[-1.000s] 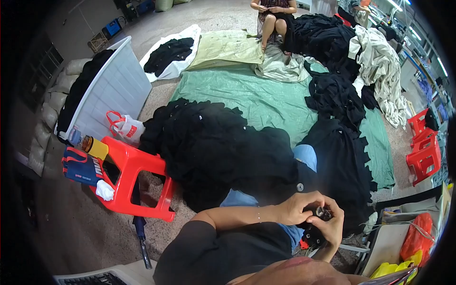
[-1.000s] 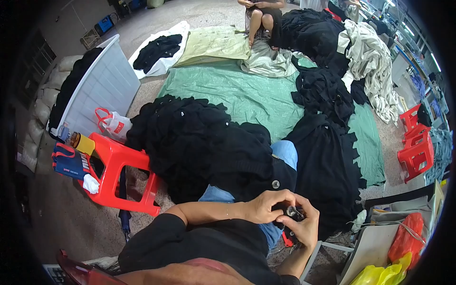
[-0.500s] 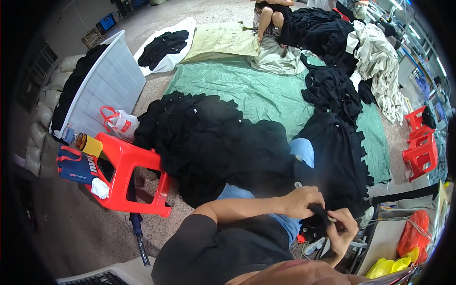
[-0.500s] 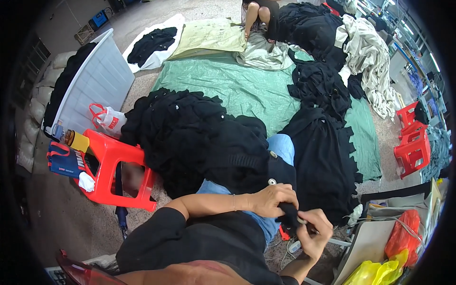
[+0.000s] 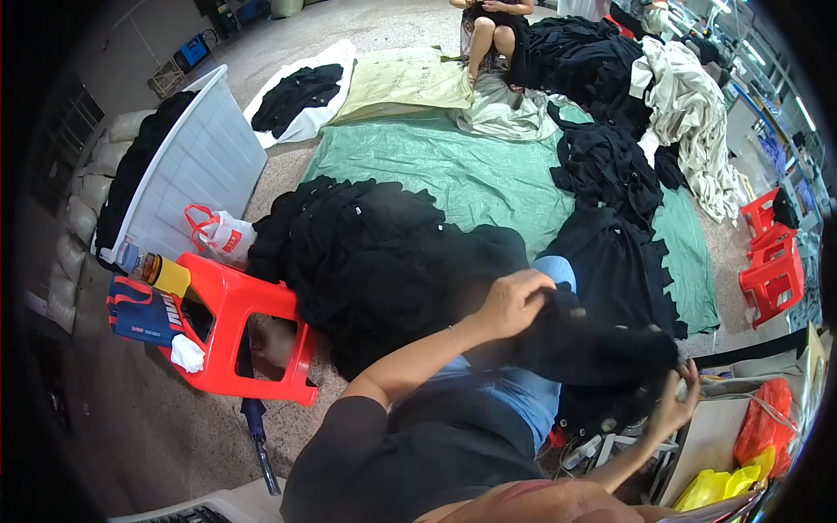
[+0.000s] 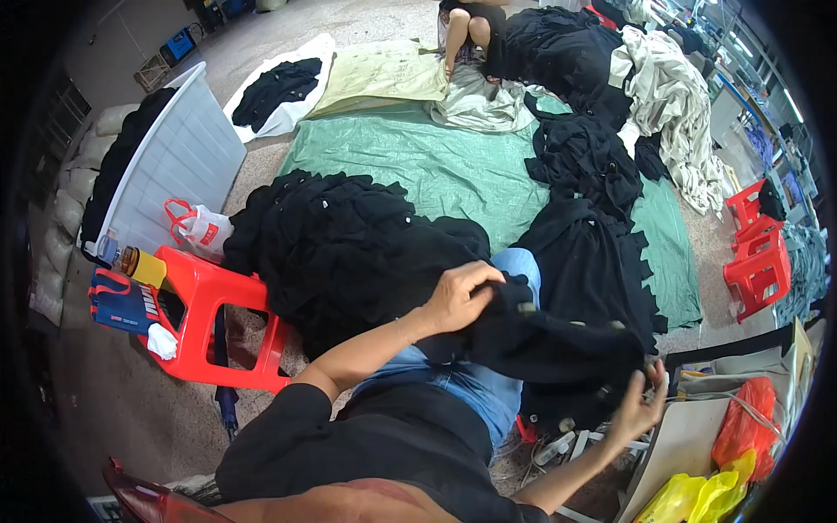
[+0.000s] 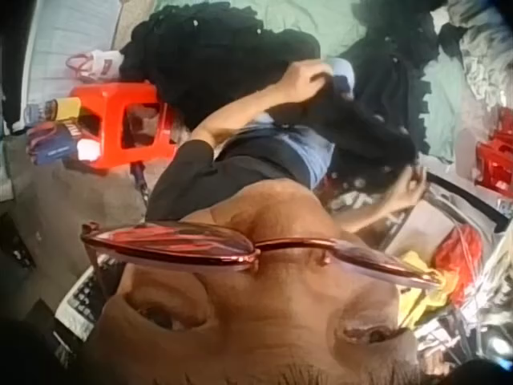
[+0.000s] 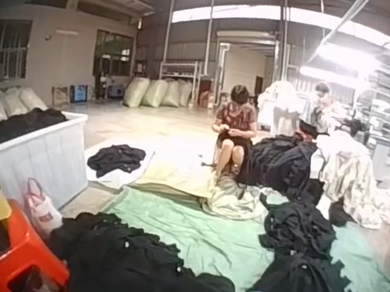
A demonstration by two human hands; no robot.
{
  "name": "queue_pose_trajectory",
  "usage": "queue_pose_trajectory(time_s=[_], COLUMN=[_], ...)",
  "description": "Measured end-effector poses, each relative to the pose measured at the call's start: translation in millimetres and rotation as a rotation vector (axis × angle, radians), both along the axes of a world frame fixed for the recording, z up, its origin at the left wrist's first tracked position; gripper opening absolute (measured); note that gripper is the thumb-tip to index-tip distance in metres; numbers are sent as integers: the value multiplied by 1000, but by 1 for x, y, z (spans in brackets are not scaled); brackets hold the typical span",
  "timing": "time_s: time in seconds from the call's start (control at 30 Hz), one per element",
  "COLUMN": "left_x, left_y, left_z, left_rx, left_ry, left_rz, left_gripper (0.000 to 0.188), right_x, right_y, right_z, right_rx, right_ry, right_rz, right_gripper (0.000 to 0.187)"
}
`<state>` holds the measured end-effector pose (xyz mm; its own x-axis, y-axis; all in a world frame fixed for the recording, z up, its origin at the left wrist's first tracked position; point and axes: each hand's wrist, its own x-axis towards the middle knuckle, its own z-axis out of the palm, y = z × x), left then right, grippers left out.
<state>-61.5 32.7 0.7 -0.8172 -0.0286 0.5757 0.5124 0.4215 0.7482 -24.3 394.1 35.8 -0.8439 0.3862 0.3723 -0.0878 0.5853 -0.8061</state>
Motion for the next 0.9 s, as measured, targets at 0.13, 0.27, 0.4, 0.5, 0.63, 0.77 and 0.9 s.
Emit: queue_pose_trajectory(time_s=[0.13, 0.27, 0.4, 0.5, 0.63, 0.77, 0.9], left_x=[15, 28, 39, 60, 81, 99, 97], left_y=[22, 18, -4, -18, -66, -117, -197], left_z=[39, 60, 54, 14, -64, -84, -64], left_rx=[-26, -44, 62, -213, -337, -301, -361], left_ry=[-21, -30, -94, -46, -91, -157, -141], left_rz=[-252, -262, -231, 65, 468, 709, 837], left_gripper=[20, 19, 21, 28, 43, 52, 46], right_x=[-3, -6, -18, -13, 2, -5, -51], right_y=[-101, -158, -167, -166, -142, -133, -128], right_z=[15, 32, 0, 24, 50, 69, 78], right_rx=[-349, -170, -100, -47, 38, 246, 279], right_ry=[64, -197, -95, 108, 450, 608, 356], right_rz=[554, 845, 793, 677, 566, 602, 572], right_gripper=[65, 77, 41, 43, 29, 26, 35])
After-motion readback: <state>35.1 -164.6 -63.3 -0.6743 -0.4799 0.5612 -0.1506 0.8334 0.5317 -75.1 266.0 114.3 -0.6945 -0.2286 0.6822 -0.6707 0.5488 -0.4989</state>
